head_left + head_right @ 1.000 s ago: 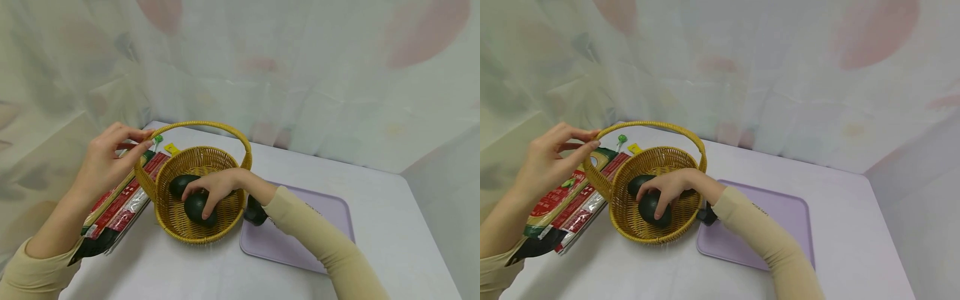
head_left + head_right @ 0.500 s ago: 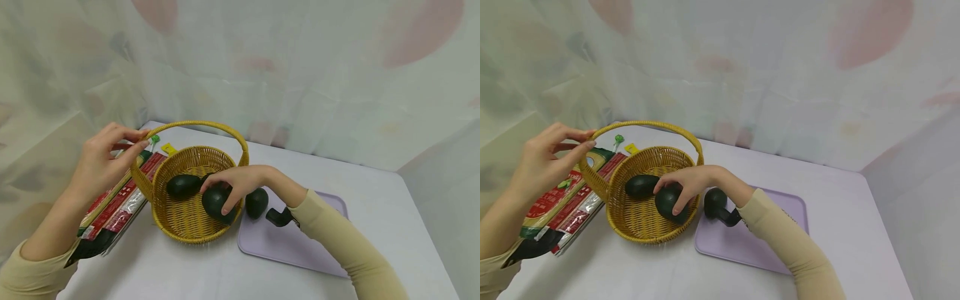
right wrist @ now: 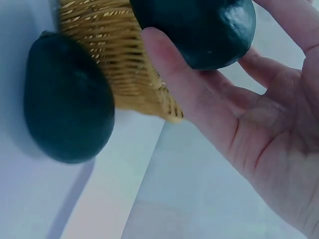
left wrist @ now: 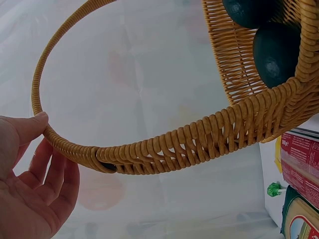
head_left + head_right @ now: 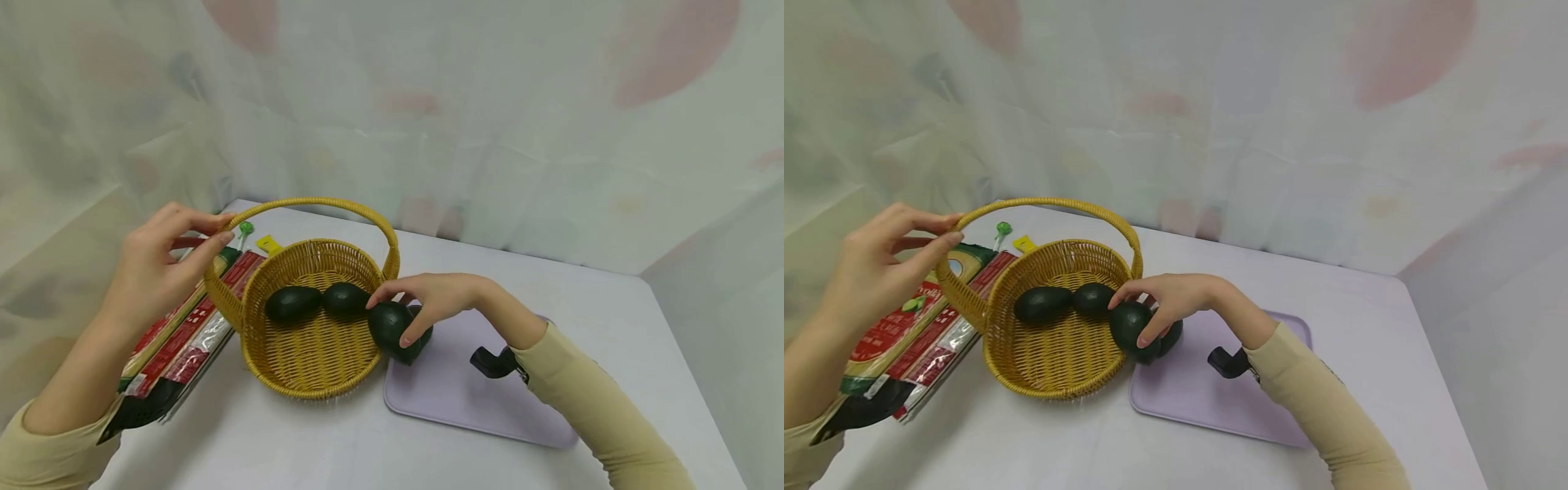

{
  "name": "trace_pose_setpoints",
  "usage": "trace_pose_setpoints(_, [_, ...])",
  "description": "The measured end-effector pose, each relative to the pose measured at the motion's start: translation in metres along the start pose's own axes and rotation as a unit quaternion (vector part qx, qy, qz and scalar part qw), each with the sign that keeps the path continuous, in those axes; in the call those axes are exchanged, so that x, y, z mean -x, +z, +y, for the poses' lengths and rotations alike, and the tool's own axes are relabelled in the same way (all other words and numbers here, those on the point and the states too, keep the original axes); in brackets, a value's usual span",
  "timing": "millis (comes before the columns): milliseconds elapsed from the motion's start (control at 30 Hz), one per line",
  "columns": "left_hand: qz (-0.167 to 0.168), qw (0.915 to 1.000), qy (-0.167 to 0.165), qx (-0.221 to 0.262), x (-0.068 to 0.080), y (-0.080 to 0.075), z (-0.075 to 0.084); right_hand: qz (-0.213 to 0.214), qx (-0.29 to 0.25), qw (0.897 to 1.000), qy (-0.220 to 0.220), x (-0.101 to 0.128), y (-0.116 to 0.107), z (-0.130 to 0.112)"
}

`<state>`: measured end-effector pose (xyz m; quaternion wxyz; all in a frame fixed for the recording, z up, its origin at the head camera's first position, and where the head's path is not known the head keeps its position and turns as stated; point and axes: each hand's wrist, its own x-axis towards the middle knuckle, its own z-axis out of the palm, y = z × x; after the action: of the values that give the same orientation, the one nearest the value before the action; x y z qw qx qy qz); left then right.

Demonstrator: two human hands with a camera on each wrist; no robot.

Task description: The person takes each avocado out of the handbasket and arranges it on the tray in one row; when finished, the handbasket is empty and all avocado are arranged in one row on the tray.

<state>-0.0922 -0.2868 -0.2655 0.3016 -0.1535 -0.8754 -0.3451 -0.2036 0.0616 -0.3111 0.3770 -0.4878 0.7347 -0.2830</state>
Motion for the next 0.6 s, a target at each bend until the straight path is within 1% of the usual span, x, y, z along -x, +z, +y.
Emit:
trace_pose_setpoints(200, [0.003, 0.9999, 0.002, 0.012, 0.000, 0.000, 0.000, 0.022, -0.019, 1.000, 0.008, 0.018, 0.002, 0.012])
trace_pose_setpoints(400, [0.005, 0.9999, -0.004, 0.012, 0.001, 0.001, -0.001, 0.051, -0.042, 0.997, 0.043, 0.040, 0.005, 0.026])
trace_pose_setpoints(600, [0.003, 0.9999, -0.006, 0.013, 0.000, 0.000, -0.001, 0.083, -0.068, 0.991, 0.077, 0.061, 0.010, 0.041])
